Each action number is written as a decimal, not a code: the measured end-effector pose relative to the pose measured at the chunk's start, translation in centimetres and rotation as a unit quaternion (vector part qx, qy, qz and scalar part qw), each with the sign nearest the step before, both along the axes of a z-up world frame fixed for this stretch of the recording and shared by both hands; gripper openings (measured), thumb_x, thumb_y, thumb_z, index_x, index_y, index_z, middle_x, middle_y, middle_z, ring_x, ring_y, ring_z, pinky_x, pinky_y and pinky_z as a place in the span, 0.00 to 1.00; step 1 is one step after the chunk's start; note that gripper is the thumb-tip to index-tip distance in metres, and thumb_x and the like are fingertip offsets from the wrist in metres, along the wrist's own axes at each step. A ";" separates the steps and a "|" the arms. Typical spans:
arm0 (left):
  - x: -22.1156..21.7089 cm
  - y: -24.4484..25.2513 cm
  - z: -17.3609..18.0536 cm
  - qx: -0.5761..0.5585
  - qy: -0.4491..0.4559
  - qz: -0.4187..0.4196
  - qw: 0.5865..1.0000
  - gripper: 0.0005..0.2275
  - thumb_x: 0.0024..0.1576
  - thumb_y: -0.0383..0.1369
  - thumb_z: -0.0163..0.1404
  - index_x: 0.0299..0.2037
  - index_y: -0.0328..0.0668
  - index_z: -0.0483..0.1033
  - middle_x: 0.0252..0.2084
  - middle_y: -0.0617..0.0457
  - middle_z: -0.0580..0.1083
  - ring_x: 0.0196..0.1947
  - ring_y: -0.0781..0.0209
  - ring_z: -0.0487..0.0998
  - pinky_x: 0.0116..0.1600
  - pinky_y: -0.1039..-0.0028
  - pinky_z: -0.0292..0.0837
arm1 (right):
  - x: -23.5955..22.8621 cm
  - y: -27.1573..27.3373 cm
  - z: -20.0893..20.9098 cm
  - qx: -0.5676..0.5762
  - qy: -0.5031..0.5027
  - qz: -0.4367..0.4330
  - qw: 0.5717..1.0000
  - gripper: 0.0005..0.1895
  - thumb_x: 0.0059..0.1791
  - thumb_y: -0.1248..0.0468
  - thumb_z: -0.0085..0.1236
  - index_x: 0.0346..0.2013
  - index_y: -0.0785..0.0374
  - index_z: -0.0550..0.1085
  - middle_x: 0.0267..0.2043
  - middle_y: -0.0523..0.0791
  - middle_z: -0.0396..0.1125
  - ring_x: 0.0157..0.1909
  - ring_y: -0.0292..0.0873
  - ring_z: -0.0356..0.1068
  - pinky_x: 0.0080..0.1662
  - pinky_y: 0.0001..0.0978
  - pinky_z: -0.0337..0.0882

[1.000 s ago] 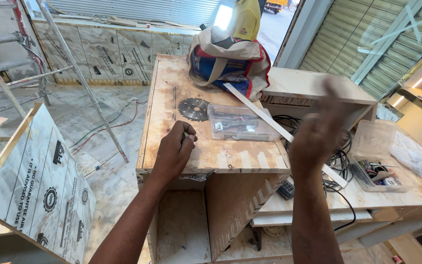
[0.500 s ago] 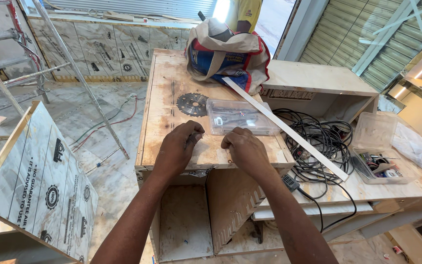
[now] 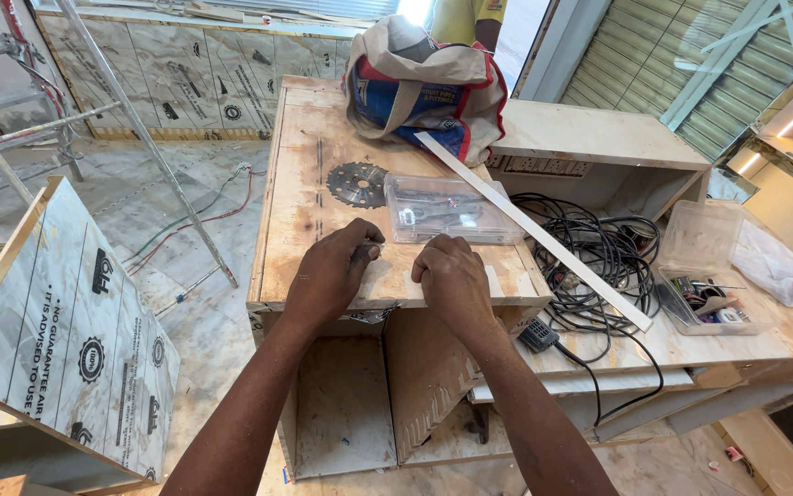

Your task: The person assembles a wooden cabinet by first handling a long white trim piece and a screwdriver. They then proceed to attach small white plastic corner protectors to the edges of the cabinet using a hammer and nails.

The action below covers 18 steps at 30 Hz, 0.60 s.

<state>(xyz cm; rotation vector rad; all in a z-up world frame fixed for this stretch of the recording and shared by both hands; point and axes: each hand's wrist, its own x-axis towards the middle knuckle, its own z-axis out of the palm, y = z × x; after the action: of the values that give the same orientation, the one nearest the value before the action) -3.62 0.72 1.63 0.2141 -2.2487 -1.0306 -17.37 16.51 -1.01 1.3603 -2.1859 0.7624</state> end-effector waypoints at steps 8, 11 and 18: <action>0.1 0.2 0.1 0.010 -0.012 0.000 1.000 0.07 0.60 0.31 0.52 0.46 0.42 0.73 0.40 0.44 0.80 0.43 0.50 0.83 0.43 0.61 0.74 | -0.6 0.4 -1.8 0.010 0.034 -0.018 0.999 0.11 0.44 0.77 0.56 0.36 0.58 0.74 0.48 0.48 0.69 0.54 0.52 0.70 0.54 0.44 0.71; 0.2 0.1 0.1 0.001 -0.001 -0.003 1.000 0.07 0.61 0.31 0.52 0.46 0.41 0.73 0.40 0.43 0.80 0.43 0.49 0.83 0.43 0.60 0.74 | -1.2 0.3 -1.7 -0.041 0.165 -0.052 0.984 0.28 0.45 0.77 0.54 0.59 0.55 0.65 0.69 0.55 0.56 0.71 0.58 0.58 0.67 0.55 0.62; 0.0 0.0 -0.1 -0.004 -0.005 0.000 1.000 0.07 0.61 0.32 0.52 0.46 0.42 0.73 0.40 0.43 0.79 0.42 0.48 0.82 0.43 0.60 0.73 | -2.2 1.3 3.1 -0.109 0.336 -0.162 0.921 0.48 0.52 0.77 0.54 0.79 0.46 0.44 0.83 0.53 0.32 0.83 0.59 0.35 0.77 0.69 0.39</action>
<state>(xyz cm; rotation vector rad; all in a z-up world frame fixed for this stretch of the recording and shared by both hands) -3.62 0.69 1.51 0.2162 -2.2611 -1.0235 -19.54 17.84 2.09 0.9238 -1.6509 0.3243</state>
